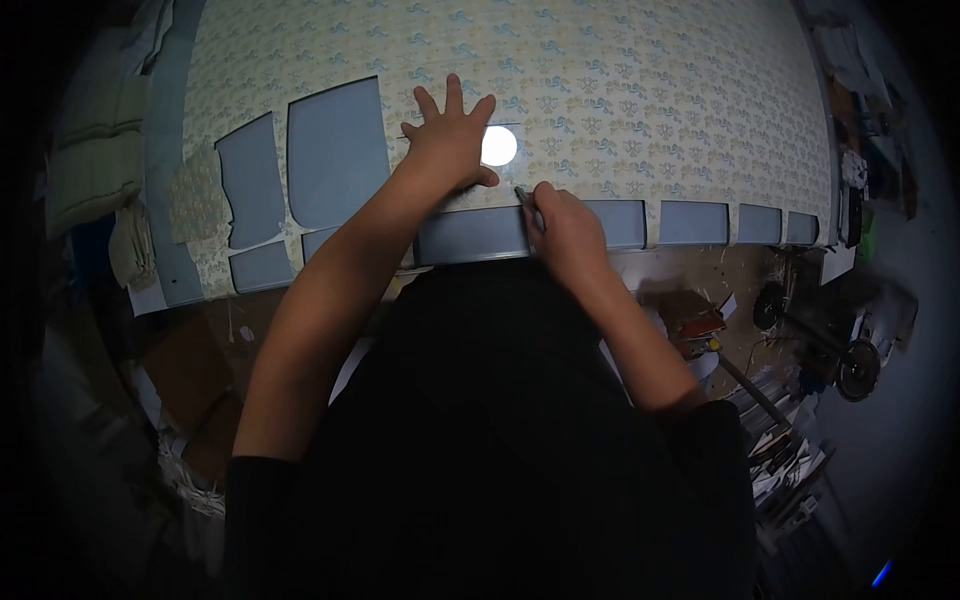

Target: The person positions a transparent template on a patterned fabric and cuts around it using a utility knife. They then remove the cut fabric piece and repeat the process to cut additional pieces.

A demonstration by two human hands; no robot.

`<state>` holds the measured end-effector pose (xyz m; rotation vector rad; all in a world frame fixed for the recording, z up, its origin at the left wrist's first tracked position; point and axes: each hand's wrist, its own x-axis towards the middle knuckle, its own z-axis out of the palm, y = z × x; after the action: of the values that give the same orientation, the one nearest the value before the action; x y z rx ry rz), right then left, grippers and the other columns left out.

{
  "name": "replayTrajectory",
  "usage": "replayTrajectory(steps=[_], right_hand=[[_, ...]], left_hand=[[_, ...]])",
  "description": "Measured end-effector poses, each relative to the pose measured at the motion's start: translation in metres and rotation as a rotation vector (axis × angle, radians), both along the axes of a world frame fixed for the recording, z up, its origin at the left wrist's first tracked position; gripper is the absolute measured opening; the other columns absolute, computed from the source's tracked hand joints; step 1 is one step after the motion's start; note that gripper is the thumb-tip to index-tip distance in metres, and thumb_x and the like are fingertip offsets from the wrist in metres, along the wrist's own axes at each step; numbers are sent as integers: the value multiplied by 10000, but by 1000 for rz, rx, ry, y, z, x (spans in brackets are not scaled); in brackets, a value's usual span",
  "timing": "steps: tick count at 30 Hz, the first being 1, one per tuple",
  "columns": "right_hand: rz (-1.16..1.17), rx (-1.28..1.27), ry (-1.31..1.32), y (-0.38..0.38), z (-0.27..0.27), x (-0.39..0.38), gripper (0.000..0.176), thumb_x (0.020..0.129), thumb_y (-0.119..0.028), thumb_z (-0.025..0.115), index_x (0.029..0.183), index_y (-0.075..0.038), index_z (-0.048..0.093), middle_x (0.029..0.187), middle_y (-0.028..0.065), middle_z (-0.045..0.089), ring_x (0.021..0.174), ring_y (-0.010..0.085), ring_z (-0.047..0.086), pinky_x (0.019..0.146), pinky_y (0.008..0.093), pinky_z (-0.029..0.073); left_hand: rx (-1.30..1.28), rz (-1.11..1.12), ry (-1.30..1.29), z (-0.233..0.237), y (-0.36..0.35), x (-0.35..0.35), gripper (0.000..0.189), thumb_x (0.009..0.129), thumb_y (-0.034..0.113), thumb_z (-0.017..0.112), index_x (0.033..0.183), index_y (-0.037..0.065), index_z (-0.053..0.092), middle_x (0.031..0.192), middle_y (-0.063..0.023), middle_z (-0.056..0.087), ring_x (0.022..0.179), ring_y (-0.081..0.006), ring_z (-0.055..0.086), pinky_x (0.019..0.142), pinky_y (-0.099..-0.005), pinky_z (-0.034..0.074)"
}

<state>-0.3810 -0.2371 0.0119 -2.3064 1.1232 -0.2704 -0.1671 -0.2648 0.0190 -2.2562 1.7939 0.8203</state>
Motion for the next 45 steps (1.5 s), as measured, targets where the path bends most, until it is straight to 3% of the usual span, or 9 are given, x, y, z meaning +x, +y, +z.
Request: replayTrajectory(steps=[4,11,13,14,16,22,41,43,45], right_hand=[[-14,-81,-266,4,-32,-10,149,890,-78,743,953,-48,611,921,152,686,827,375,678,700,456,540],[51,-78,-358,-11,-30,-14,138,903,-99,743,973,-58,631,934,126,691,851,340,684,714,431,543],[143,92,-142,-30,-9,-16,149,891,-50,756,988,-40,643,940,125,704,852,314,709,712,388,552],[142,92,-146,-39,-6,-19,149,891,-50,756,988,-40,643,940,125,704,852,314,709,712,388,552],[370,36,-54,-59,-3,-24,165,874,-67,751,990,-57,634,915,120,689,849,323,694,709,404,544],[545,29,-25,-87,15,-20,145,869,-91,708,962,-85,597,827,113,661,809,337,672,691,456,522],[636,23,39,-90,11,-11,103,900,-104,660,976,-67,601,837,152,661,799,354,677,691,460,534],[626,22,-25,-91,9,-13,92,921,-130,656,951,-64,599,844,148,652,797,344,675,683,449,534],[621,35,-42,-92,5,-18,93,927,-137,664,952,-65,611,848,140,652,801,336,675,684,440,536]], left_hand=[[-11,-7,-21,0,0,-2,1112,649,406,970,1563,264,352,1699,-249,99,1476,-670,63,1047,-814,367],[-11,-11,-39,1,1,-2,1113,640,426,970,1556,274,355,1701,-244,93,1479,-666,59,1060,-801,371],[1,-11,-34,2,1,-2,1129,636,432,970,1564,287,344,1702,-240,91,1484,-659,66,1066,-792,373],[1,-13,-37,2,0,-2,1129,636,432,970,1564,287,344,1702,-240,91,1484,-659,66,1066,-792,373],[-2,-8,-45,2,0,-2,1144,621,427,977,1567,294,347,1703,-237,97,1488,-651,78,1068,-791,372],[-67,-13,-5,1,4,0,1088,629,386,978,1532,233,391,1681,-274,140,1464,-681,88,1037,-821,364],[-54,-8,-13,0,2,-1,1095,630,388,978,1539,233,387,1687,-269,136,1475,-671,77,1046,-818,360],[-24,10,-60,1,1,-4,1153,593,401,990,1560,290,372,1705,-219,120,1499,-623,118,1073,-778,383],[-23,5,-64,1,0,-4,1156,591,404,991,1559,289,371,1702,-225,124,1495,-627,122,1067,-779,387]])
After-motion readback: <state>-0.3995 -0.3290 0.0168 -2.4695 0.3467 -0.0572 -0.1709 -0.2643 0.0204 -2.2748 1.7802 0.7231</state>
